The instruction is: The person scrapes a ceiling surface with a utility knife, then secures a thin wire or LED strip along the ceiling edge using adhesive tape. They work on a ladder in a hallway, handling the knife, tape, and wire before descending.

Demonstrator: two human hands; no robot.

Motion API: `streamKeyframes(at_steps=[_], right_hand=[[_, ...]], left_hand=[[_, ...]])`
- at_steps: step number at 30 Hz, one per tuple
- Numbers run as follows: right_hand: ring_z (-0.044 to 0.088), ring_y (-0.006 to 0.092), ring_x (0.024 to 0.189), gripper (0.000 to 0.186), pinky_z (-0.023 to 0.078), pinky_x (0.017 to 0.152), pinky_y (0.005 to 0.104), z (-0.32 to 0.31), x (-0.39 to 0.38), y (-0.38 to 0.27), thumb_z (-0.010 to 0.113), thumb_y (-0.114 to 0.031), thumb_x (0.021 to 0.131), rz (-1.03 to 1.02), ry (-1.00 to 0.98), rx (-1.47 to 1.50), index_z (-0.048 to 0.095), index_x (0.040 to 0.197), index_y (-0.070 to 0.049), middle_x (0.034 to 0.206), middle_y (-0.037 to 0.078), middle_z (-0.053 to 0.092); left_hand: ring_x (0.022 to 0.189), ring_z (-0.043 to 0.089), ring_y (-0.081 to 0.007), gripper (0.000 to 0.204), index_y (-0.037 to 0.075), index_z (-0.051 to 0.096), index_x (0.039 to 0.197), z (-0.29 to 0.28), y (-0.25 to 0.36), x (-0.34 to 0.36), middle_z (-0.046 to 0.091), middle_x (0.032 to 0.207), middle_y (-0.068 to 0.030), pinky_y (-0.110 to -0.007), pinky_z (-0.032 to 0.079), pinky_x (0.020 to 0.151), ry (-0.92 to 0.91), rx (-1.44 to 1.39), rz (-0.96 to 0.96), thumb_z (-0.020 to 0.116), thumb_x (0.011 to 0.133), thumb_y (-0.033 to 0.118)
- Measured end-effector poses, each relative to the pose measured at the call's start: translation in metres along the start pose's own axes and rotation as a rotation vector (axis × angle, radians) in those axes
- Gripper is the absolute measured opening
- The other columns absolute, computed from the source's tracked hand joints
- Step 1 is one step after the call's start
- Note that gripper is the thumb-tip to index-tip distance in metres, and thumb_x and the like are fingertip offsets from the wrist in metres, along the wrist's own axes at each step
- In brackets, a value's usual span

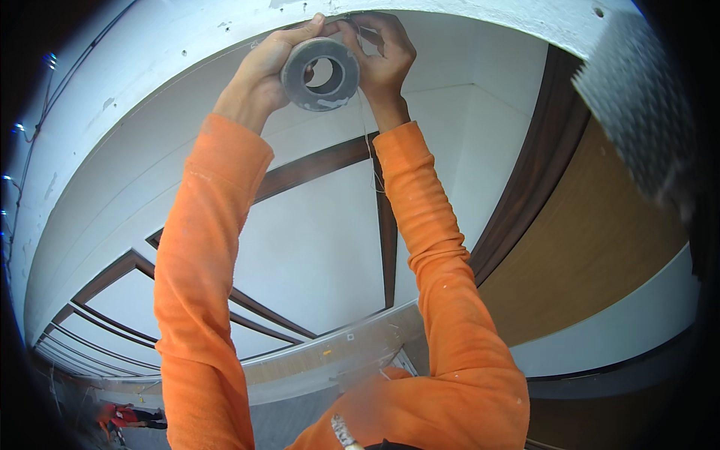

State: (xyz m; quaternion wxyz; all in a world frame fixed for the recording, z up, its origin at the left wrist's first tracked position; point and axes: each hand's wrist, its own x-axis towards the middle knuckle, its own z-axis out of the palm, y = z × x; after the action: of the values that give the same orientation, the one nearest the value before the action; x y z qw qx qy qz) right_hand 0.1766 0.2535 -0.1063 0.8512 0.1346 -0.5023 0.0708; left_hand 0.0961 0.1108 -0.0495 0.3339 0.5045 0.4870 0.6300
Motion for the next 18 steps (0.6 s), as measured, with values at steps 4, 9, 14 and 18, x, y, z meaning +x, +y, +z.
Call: streamKeyframes(at_steps=[4, 9, 14, 18], right_hand=[[0.073, 0.0202, 0.082, 0.021, 0.065, 0.077, 0.0326, 0.0, -0.001, -0.002, 0.084, -0.004, 0.08, 0.027, 0.022, -0.012, 0.069, 0.093, 0.001, 0.091, 0.009, 0.07], [0.072, 0.0202, 0.08, 0.018, 0.064, 0.074, 0.0315, 0.004, -0.005, 0.001, 0.084, -0.003, 0.079, 0.037, 0.08, -0.052, 0.07, 0.089, 0.001, 0.089, 0.009, 0.071], [0.072, 0.0203, 0.079, 0.016, 0.064, 0.073, 0.031, 0.005, -0.008, 0.003, 0.084, -0.002, 0.079, 0.032, 0.111, -0.03, 0.071, 0.089, 0.0, 0.088, 0.009, 0.071], [0.072, 0.0206, 0.077, 0.015, 0.062, 0.071, 0.0305, 0.008, -0.013, 0.004, 0.084, -0.001, 0.078, 0.023, 0.136, -0.013, 0.072, 0.088, 0.0, 0.087, 0.009, 0.072]], left_hand=[[0.081, 0.052, -0.0077, 0.04, 0.005, 0.072, 0.122, -0.001, 0.0, 0.001, 0.069, 0.088, 0.002, -0.027, 0.042, 0.076, -0.025, -0.013, -0.007, 0.063, 0.102, 0.039], [0.082, 0.052, -0.0078, 0.04, 0.005, 0.073, 0.119, 0.002, 0.0, -0.002, 0.068, 0.086, 0.0026, -0.028, 0.042, 0.078, -0.009, -0.006, -0.009, 0.064, 0.101, 0.04], [0.082, 0.052, -0.0072, 0.039, 0.005, 0.074, 0.119, 0.002, -0.001, -0.003, 0.067, 0.082, 0.0032, -0.027, 0.042, 0.078, -0.014, 0.014, 0.001, 0.064, 0.101, 0.039], [0.074, 0.053, -0.0069, 0.038, 0.003, 0.073, 0.119, -0.003, -0.003, -0.002, 0.065, 0.079, 0.0024, -0.026, 0.045, 0.069, -0.015, -0.006, -0.018, 0.065, 0.101, 0.037]])
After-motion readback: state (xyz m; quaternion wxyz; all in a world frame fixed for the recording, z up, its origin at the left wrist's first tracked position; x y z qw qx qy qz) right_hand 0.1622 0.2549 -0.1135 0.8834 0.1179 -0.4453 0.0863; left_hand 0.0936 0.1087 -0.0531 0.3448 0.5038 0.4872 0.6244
